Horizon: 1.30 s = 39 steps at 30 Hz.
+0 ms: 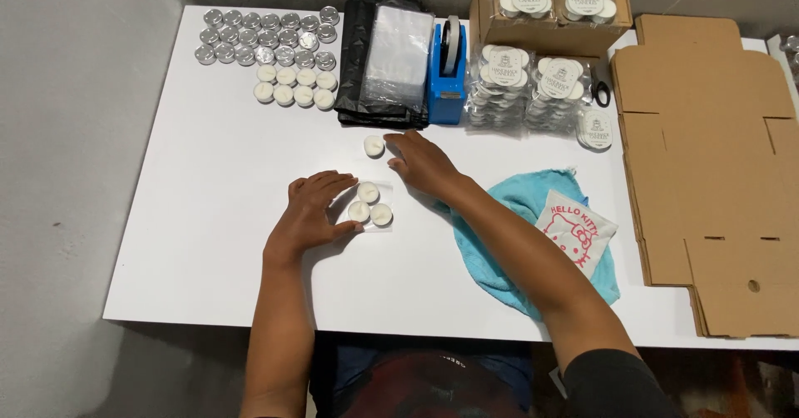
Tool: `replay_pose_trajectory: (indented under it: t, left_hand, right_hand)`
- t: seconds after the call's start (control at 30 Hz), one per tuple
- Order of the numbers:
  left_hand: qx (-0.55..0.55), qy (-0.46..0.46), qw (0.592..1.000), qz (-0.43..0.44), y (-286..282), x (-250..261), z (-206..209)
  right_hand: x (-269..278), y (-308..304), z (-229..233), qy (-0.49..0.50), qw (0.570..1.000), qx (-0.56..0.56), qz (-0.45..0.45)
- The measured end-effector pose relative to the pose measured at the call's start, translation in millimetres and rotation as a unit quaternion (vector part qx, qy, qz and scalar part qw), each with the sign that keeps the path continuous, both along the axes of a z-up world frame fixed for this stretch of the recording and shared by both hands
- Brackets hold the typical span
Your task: Cleaning small tealight candles with a cloth and packing them into small plastic bags.
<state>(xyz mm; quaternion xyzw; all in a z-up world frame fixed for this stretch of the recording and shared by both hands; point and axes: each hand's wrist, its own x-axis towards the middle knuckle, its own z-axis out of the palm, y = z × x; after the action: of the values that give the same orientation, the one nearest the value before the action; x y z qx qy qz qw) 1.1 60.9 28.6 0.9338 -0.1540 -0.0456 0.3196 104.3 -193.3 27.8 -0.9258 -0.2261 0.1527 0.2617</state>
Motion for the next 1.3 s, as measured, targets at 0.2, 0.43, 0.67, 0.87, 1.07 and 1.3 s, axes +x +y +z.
replay_pose_trajectory:
  t: [0.2, 0.43, 0.67, 0.87, 1.07, 1.3]
  left_hand:
    - [-0.001, 0.007, 1.000, -0.001, 8.1, -0.4, 0.5]
    - [0.005, 0.020, 1.000, -0.002, 18.2, 2.3, -11.1]
    - [0.005, 0.020, 1.000, -0.005, 15.9, 2.5, -16.5]
    - [0.011, 0.009, 1.000, -0.020, -6.5, 1.8, -11.1]
    - [0.011, -0.008, 0.999, -0.049, -31.2, 1.3, -11.9]
    - [0.020, -0.041, 0.997, -0.062, -35.5, 2.8, -24.3]
  right_hand:
    - [-0.4, 22.7, 36.3, -0.017, 0.997, -0.044, 0.060]
    - [2.9, 10.6, 11.5, -0.042, 0.995, -0.051, 0.078]
    - [-21.3, -26.3, 23.8, -0.001, 0.997, -0.060, 0.054]
    - [-55.9, -54.7, 33.0, 0.008, 0.997, -0.063, 0.037]
    - [-74.2, -74.0, 13.5, -0.012, 0.998, -0.060, 0.034]
    - [-73.1, -80.3, -2.3, -0.006, 1.000, -0.020, 0.017]
